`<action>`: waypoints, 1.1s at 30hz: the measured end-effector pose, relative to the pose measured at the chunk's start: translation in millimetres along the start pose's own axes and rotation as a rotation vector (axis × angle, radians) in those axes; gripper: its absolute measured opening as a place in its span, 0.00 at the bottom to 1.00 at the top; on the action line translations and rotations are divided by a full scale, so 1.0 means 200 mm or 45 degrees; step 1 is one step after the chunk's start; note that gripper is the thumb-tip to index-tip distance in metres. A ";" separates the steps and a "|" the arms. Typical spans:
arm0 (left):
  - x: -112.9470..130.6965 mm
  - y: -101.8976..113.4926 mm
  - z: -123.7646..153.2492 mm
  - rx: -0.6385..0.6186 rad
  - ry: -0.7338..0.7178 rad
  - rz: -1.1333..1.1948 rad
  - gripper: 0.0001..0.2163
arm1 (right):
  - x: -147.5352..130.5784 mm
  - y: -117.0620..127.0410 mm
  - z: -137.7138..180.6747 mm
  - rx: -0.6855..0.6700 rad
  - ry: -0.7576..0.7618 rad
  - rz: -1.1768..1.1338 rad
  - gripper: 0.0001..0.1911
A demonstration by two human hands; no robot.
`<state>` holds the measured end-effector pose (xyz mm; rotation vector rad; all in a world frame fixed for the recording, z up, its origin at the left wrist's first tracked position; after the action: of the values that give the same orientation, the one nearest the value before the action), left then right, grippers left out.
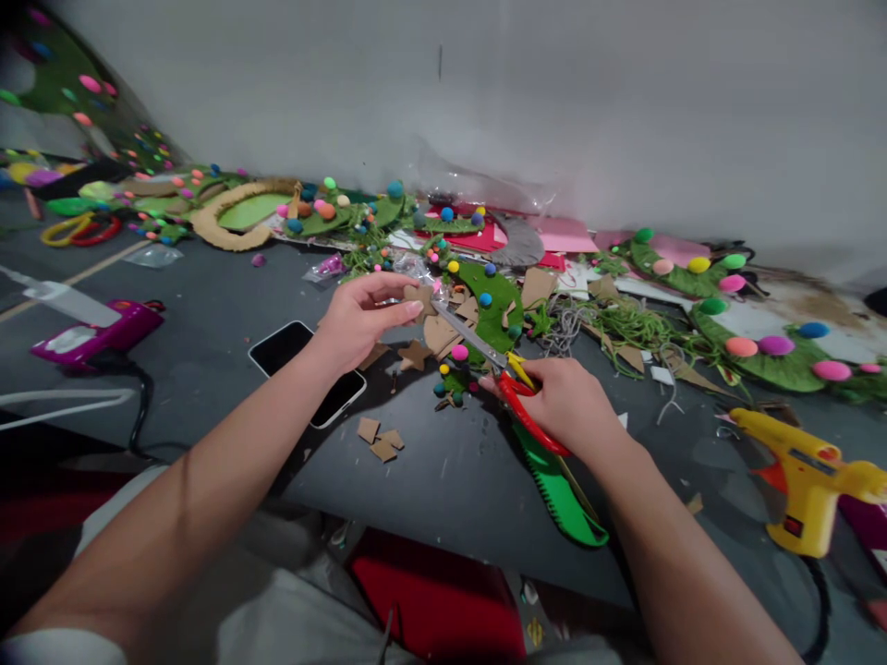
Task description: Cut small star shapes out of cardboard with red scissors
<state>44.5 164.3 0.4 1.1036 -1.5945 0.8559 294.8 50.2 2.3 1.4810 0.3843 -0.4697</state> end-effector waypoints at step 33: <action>0.04 -0.23 0.12 -0.392 0.297 -0.030 0.14 | -0.12 -0.05 -0.02 0.145 0.054 -1.289 0.24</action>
<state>78.9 126.2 1.8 0.7740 -1.4564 0.6690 270.3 55.5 6.4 1.3213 1.1653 -1.2692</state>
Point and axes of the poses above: each hand's wrist, its own z-axis away from the middle knuckle, its own y-axis out of the back of the hand, x = y × z, the point moved 5 cm from there along -z, towards the middle knuckle, and after that the axes turned 10 degrees about -z, right-handed, at the moved point
